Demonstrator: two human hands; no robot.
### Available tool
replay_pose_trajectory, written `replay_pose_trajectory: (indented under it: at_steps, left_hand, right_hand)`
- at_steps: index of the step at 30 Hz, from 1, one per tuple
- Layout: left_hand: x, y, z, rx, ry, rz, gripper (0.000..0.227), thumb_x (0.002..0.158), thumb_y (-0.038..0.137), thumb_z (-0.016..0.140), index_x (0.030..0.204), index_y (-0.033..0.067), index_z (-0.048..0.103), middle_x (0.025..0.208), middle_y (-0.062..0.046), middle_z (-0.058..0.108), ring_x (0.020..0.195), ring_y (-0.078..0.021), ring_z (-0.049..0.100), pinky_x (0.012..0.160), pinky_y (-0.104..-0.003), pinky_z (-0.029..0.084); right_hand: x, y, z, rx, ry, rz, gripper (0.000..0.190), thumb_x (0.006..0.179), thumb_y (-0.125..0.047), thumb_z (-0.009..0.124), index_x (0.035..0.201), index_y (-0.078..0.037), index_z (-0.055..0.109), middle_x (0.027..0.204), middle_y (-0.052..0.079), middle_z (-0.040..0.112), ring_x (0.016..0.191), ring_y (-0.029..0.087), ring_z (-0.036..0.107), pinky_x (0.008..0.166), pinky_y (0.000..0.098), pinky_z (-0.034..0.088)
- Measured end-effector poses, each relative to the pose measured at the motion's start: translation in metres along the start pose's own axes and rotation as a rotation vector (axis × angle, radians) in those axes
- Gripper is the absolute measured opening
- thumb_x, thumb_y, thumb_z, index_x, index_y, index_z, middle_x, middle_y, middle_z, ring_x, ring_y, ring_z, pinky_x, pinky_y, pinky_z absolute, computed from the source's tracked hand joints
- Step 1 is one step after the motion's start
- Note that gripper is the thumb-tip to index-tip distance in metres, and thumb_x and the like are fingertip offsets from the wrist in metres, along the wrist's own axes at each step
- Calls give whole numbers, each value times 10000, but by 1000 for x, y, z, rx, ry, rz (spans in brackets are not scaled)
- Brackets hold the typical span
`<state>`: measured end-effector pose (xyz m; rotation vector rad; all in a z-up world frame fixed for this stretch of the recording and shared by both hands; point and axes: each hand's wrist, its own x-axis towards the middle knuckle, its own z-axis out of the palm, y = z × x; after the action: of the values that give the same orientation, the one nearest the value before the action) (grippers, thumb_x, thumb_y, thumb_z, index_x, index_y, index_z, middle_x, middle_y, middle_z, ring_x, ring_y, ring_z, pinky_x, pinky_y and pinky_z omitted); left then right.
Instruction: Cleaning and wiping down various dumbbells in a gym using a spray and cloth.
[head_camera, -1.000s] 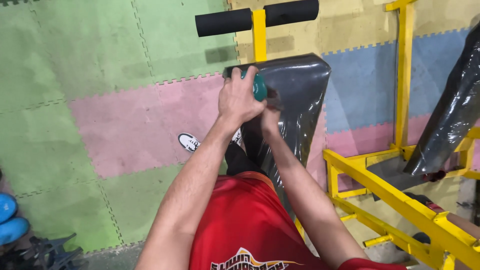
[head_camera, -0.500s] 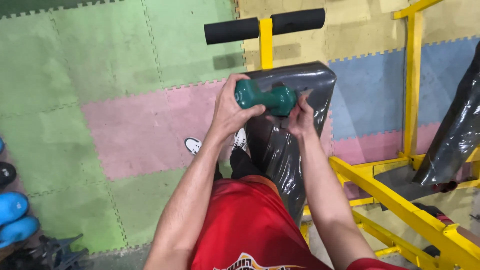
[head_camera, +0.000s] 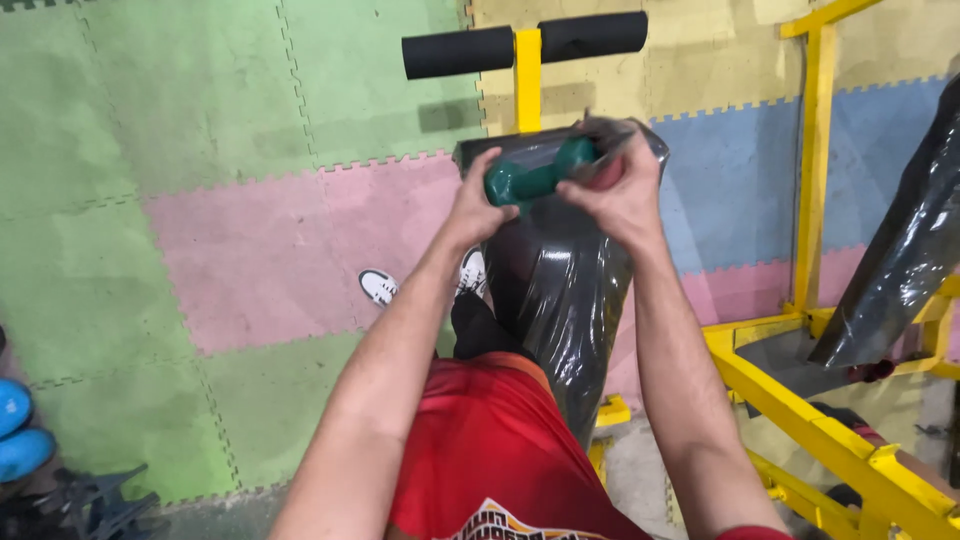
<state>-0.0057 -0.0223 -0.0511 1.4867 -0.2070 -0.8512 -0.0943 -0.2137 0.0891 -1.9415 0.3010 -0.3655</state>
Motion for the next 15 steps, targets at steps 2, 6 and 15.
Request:
replay_pose_trajectory:
  at_steps: [2, 6, 15]
  left_hand:
    - [12, -14, 6, 133, 25, 41, 911, 694, -33, 822, 1501, 107, 424, 1429, -156, 551, 1313, -283, 568, 1066, -356, 502]
    - [26, -27, 14, 461, 93, 115, 942, 736, 29, 865, 1542, 62, 380, 1503, -205, 501, 1405, -330, 484, 1180, -391, 376]
    - [23, -30, 6, 335, -70, 369, 750, 783, 36, 848, 1462, 18, 530, 1478, -169, 569, 1383, -323, 549, 1171, -401, 432]
  right_hand:
    - [5, -16, 3, -160, -21, -35, 668, 661, -75, 921, 1271, -45, 650, 1260, 104, 634, 1204, 253, 652, 1072, 373, 536]
    - [5, -30, 20, -405, -66, -90, 734, 587, -155, 914, 1276, -55, 681, 1341, 167, 589, 1225, 332, 636, 1030, 412, 538]
    - [1, -34, 44, -514, -120, -37, 695, 631, -178, 871, 1283, -63, 661, 1374, 151, 580, 1246, 366, 611, 1016, 442, 527]
